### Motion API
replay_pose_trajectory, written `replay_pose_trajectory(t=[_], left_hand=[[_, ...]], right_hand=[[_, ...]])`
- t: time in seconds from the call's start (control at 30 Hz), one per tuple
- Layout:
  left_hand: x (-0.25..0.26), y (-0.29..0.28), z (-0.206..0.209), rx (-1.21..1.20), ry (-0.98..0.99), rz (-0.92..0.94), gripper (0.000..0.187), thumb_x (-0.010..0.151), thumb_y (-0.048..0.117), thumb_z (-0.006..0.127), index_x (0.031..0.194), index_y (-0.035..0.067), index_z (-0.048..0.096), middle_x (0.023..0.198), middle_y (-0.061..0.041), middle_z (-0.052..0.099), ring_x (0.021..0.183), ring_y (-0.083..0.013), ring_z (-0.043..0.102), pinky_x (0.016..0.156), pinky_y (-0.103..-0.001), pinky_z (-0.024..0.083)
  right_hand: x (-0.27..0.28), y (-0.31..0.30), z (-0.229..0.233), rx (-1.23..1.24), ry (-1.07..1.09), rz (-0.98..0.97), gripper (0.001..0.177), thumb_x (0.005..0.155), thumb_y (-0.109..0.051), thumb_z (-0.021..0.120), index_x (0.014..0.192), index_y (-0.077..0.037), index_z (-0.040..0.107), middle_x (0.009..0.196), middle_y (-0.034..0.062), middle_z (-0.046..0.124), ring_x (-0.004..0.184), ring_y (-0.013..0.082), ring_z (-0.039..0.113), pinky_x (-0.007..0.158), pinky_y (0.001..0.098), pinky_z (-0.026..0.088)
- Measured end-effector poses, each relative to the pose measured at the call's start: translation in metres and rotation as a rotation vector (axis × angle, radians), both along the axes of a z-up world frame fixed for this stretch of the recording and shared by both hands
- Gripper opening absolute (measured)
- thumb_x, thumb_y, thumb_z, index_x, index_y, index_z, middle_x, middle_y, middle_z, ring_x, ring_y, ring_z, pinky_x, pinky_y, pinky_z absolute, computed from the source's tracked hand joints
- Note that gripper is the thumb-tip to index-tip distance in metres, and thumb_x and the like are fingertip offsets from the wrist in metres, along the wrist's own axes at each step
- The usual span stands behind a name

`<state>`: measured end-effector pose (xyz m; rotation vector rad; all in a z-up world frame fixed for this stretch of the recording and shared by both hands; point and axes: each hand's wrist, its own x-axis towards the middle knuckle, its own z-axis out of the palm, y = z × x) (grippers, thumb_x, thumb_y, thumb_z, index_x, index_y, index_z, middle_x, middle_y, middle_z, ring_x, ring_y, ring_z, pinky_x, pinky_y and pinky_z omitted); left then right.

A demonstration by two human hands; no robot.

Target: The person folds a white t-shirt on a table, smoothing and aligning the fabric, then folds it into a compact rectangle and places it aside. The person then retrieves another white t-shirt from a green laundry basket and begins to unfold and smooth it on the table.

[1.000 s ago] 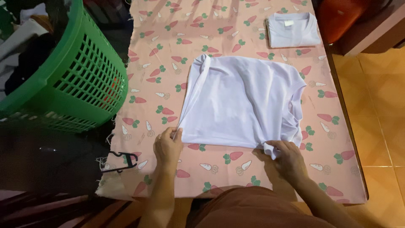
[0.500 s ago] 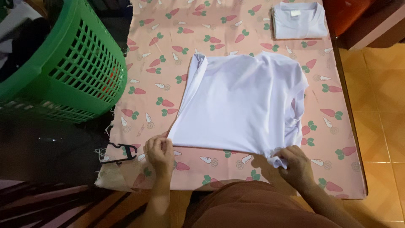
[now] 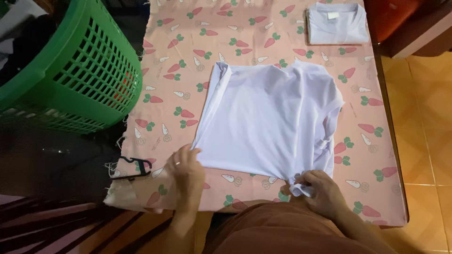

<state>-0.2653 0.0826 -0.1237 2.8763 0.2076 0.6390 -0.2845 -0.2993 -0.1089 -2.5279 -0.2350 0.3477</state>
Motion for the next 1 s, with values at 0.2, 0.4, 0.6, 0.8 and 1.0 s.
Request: replay_pose_trajectory(t=[0.2,0.4,0.6,0.8,1.0], left_hand=[[0.026,-0.08,-0.018,-0.327,0.259,-0.367,0.041,0.084,-0.004,0.059,0.122,0.009,0.067,0.138,-0.016,0.06,0.13,-0.0384,0.052,0.111,-0.047,0.04],[0.056,-0.158,-0.048,-0.148,0.273,-0.66,0.048,0.103,0.01,0.044,0.151,0.003,0.045,0.164,-0.02,0.035,0.156,-0.0322,0.028,0.128,-0.048,0.021],[0.054,-0.173,-0.039,-0.032,0.351,-0.663,0.074,0.102,0.05,0.035,0.158,0.003,0.019,0.166,-0.021,0.013,0.153,-0.0347,0.008,0.122,-0.054,0.005],[0.052,-0.171,-0.026,-0.026,0.366,-0.649,0.076,0.103,0.053,0.036,0.16,0.005,0.019,0.168,-0.02,0.015,0.156,-0.034,0.011,0.124,-0.056,0.004],[0.054,-0.174,-0.026,-0.004,0.316,-0.649,0.077,0.1,0.052,0.041,0.158,0.005,0.023,0.164,-0.021,0.018,0.152,-0.0351,0.013,0.121,-0.057,0.006]], right_hand=[[0.009,-0.005,0.023,0.179,0.214,0.035,0.039,0.08,-0.026,0.074,0.117,-0.013,0.075,0.103,0.0072,0.072,0.096,0.0183,0.072,0.087,0.0336,0.059],[0.013,0.007,0.013,0.019,0.267,-0.095,0.027,0.094,-0.032,0.064,0.106,-0.013,0.078,0.093,0.0051,0.077,0.08,0.0165,0.074,0.078,0.0323,0.062],[0.025,-0.02,-0.002,0.23,-0.122,-0.235,0.013,0.092,-0.015,0.069,0.102,-0.011,0.076,0.09,0.0037,0.078,0.066,0.0113,0.074,0.061,0.0257,0.062],[0.063,-0.053,0.003,0.264,-0.26,-0.377,0.031,0.087,-0.007,0.072,0.117,-0.012,0.075,0.089,0.0085,0.074,0.067,0.012,0.067,0.06,0.0258,0.057],[0.096,-0.066,0.011,0.254,-0.09,-0.137,0.045,0.079,-0.016,0.078,0.122,-0.012,0.068,0.101,0.0015,0.073,0.071,0.0134,0.068,0.068,0.0299,0.057]])
